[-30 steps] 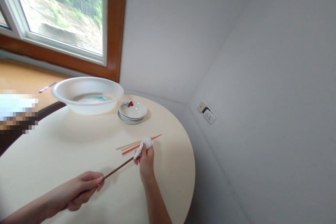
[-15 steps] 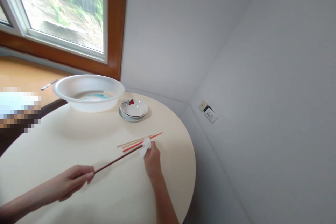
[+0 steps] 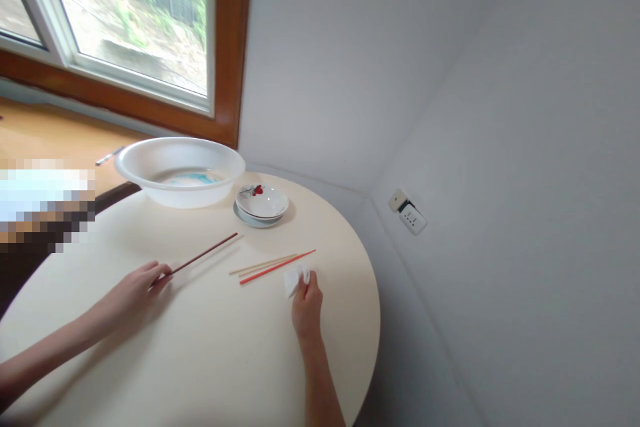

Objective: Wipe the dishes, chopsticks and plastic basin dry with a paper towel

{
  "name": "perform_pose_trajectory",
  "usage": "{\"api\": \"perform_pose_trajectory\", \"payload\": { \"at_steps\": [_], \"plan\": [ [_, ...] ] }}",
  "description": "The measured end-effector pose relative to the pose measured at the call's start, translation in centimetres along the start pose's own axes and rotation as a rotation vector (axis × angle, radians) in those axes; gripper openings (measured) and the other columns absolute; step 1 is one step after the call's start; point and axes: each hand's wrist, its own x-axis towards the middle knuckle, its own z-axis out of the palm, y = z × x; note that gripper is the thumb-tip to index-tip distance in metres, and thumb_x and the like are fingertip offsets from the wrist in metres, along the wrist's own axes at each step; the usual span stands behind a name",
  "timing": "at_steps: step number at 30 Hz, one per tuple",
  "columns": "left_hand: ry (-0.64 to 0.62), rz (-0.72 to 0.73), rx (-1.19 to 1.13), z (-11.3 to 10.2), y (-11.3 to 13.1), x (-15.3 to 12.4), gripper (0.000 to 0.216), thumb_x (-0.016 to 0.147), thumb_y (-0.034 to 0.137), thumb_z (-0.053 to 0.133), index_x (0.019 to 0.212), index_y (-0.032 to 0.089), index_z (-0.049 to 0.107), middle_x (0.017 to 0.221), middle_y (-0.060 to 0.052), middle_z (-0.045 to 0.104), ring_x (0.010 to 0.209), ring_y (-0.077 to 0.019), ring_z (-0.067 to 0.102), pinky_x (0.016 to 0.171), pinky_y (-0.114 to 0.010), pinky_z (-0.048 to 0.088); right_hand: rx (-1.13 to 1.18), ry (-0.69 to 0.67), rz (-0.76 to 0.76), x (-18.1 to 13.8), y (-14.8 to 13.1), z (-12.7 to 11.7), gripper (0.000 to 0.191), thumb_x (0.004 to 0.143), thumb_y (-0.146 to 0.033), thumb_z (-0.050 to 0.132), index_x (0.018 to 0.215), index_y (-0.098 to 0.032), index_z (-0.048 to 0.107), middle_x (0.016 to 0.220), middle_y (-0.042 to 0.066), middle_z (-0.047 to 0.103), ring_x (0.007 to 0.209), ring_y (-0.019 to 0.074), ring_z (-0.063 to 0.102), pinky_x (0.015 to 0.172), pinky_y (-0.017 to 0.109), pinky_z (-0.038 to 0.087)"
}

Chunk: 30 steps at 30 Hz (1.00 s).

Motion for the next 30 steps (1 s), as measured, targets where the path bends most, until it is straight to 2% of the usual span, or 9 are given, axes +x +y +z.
{"api": "perform_pose_trajectory", "payload": {
  "at_steps": [10,18,25,30],
  "plan": [
    [-0.131,0.023,0.172,1.4,1.1,1.6,0.028,0.080,0.018,0.029,0.089,0.015,0.055,0.081,-0.010,0.056,0.070,-0.0210,0.058,0.066,-0.032,0.044,0.008,0.006,0.018,-0.1,0.2,-0.1,0.031,0.085,-0.047,0.035,0.069,-0.021,0.045,0.052,-0.003,0.046,0.048,0.0137,0.042,0.049,0.025,0.032],
    [-0.180,0.040,0.230,1.5,2.9,2.4,0.028,0.080,0.015,0.031,0.092,0.016,0.057,0.086,-0.010,0.058,0.079,-0.0211,0.058,0.073,-0.031,0.044,-0.008,-0.006,0.020,-0.1,0.3,-0.2,0.029,0.085,-0.044,0.035,0.070,-0.021,0.045,0.053,-0.003,0.047,0.047,0.0135,0.042,0.049,0.024,0.033],
    [-0.206,0.068,0.352,1.9,2.8,3.1,0.030,0.081,0.013,0.033,0.098,0.015,0.057,0.091,-0.010,0.059,0.083,-0.0222,0.059,0.076,-0.032,0.042,-0.006,-0.025,0.025,-0.3,0.2,-0.1,0.028,0.085,-0.043,0.036,0.070,-0.021,0.045,0.053,-0.002,0.048,0.050,0.0136,0.043,0.049,0.024,0.032],
    [-0.162,0.101,0.387,1.8,3.1,3.1,0.030,0.080,0.013,0.034,0.099,0.015,0.057,0.092,-0.011,0.060,0.087,-0.0242,0.058,0.078,-0.036,0.039,0.000,-0.060,0.037,-0.4,0.2,0.1,0.028,0.085,-0.043,0.035,0.071,-0.021,0.046,0.053,-0.002,0.047,0.049,0.0136,0.042,0.049,0.024,0.031]
  ]
}}
